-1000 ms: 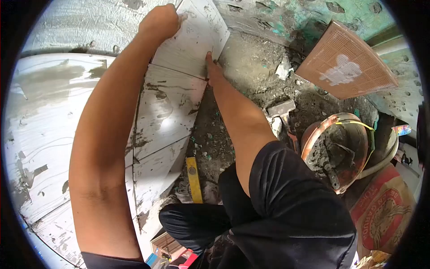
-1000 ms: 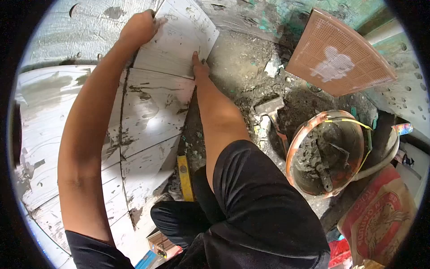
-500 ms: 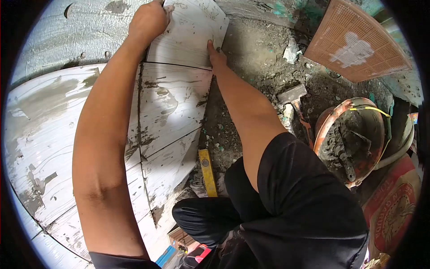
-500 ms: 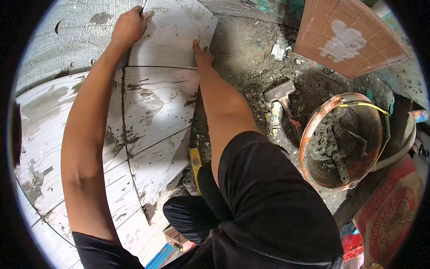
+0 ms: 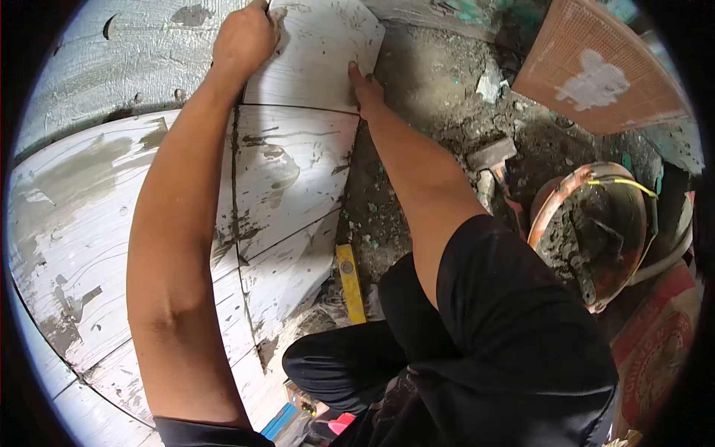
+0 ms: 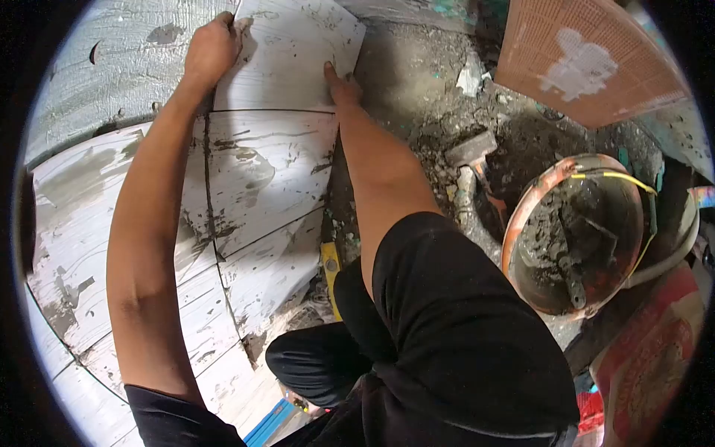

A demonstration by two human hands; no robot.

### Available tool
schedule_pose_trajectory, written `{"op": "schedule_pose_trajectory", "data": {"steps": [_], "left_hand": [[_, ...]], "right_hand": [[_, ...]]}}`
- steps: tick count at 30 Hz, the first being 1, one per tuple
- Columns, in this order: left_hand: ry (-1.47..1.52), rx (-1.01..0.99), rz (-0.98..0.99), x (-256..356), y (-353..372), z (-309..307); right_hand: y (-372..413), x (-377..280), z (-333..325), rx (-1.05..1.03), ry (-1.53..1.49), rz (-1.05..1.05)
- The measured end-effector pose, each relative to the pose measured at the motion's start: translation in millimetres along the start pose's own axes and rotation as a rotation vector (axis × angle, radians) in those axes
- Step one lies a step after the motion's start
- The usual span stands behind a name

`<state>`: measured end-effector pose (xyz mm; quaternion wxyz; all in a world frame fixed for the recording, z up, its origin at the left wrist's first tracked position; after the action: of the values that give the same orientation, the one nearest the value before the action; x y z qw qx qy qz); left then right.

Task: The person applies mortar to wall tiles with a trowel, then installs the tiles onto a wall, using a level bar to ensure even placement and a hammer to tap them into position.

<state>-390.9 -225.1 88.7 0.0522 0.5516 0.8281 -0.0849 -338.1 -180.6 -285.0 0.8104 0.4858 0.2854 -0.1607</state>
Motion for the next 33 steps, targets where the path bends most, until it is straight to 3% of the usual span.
{"op": "schedule_pose_trajectory", "data": {"steps": [16, 19, 22, 25, 26, 29, 32, 33], "left_hand": [[-0.003, 0.092, 0.086, -8, -2, 3], [-0.012, 0.144, 0.126, -7, -3, -1], [0.020, 0.076, 0.012, -12, -5, 3], [0.033, 0.118, 0.010, -10, -2, -1], [0.043, 0.112, -0.021, -13, -2, 0], [0.009, 0.108, -0.008, -16, -4, 4], [0.032, 0.109, -0.014, -15, -2, 2], [0.030, 0.107, -0.015, -16, -2, 1]], "right_hand": [[-21, 9, 0, 0.049, -0.065, 0.007], [-11, -6, 20, -0.210, -0.271, -0.086], [15, -28, 0, -0.087, -0.036, -0.160], [20, -28, -19, -0.033, 0.176, -0.056], [22, -37, -34, -0.005, 0.311, -0.133], [28, -72, -93, 0.347, 0.828, -0.363], [45, -101, -124, 0.233, 0.987, -0.305], [49, -118, -132, 0.304, 1.101, -0.351]]}}
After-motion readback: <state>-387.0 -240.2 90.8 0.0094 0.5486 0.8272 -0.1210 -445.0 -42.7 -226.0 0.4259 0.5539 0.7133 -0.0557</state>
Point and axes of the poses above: each hand's wrist, its own y-axis away from the middle knuckle, its own z-axis out of the palm, x = y × z, the point moved 10 cm from there along -y, towards the middle knuckle, and after that the axes turned 5 degrees about y, right-handed, at the moved point
